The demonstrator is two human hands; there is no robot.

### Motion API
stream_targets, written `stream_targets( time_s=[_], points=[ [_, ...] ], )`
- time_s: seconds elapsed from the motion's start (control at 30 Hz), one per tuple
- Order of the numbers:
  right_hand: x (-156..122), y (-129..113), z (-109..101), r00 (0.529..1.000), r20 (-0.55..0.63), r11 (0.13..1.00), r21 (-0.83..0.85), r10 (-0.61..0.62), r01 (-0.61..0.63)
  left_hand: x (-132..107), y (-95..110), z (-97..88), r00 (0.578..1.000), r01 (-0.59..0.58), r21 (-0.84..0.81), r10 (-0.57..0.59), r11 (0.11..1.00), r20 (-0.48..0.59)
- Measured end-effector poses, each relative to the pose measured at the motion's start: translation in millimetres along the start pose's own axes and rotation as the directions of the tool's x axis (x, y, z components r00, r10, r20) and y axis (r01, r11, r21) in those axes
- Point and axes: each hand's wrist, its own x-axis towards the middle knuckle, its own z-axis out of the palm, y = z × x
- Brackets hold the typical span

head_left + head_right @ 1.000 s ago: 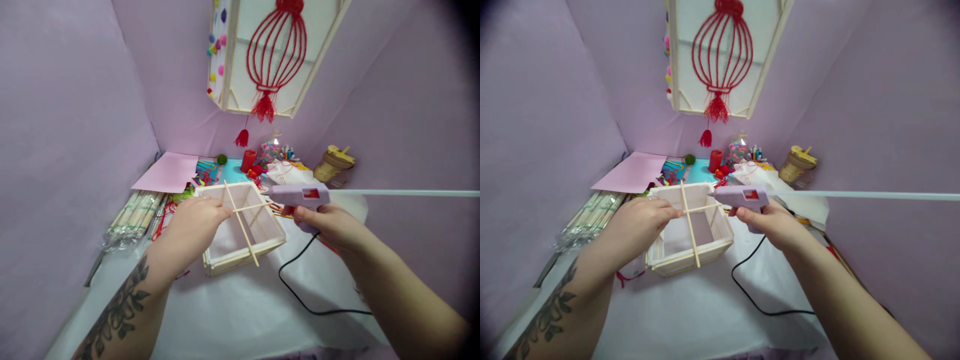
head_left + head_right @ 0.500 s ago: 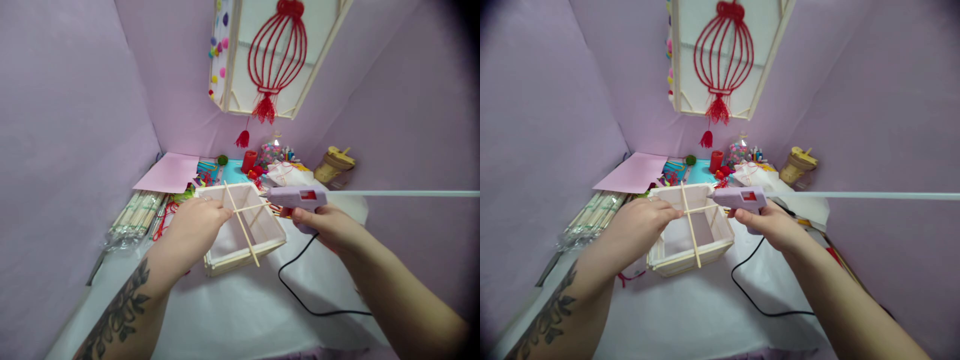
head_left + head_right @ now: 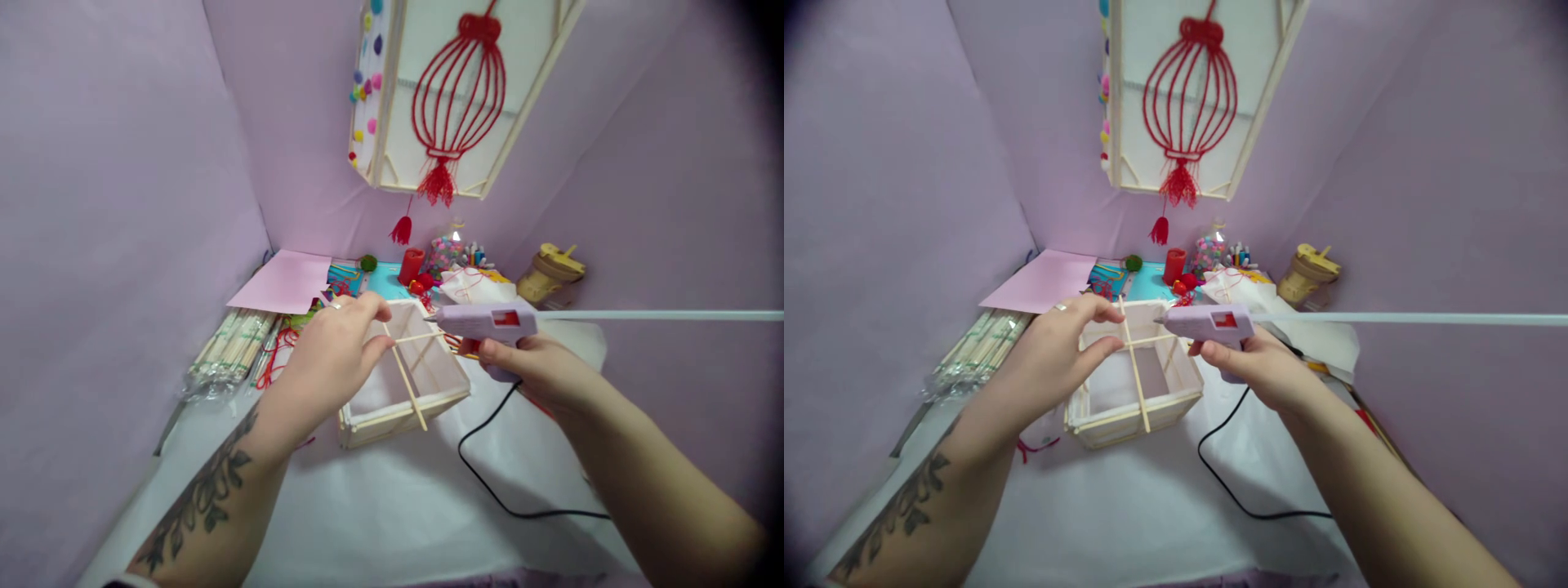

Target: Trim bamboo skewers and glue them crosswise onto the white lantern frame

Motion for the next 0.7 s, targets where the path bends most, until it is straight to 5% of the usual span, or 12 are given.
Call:
stream_targets(
  time_s=[0.27,0.4,0.53,0.7],
  points=[
    [-2.3,-5.5,3.0,0.999,0.013,0.998,0.027,-0.051,0.05,25.6,9.0,10.0,0.983,0.007,-0.177,0.026,0.984,0.184],
    [-12.4,-1.0,-5.0,0.993,-0.073,0.99,0.099,-0.092,0.099,23.4,6.3,-3.3,0.997,0.023,-0.23,-0.005,0.973,0.077],
    [-24.5,17.0,-15.4,0.987,-0.148,0.981,0.174,-0.062,0.088,11.6,6.7,-36.1,0.995,0.1,-0.217,-0.103,0.971,-0.007],
    [-36.0,40.6,-14.9,0.99,-0.136,0.972,0.228,-0.031,0.061,-18.2,6.2,-69.9,0.943,0.252,-0.273,-0.299,0.928,-0.148]
  ],
)
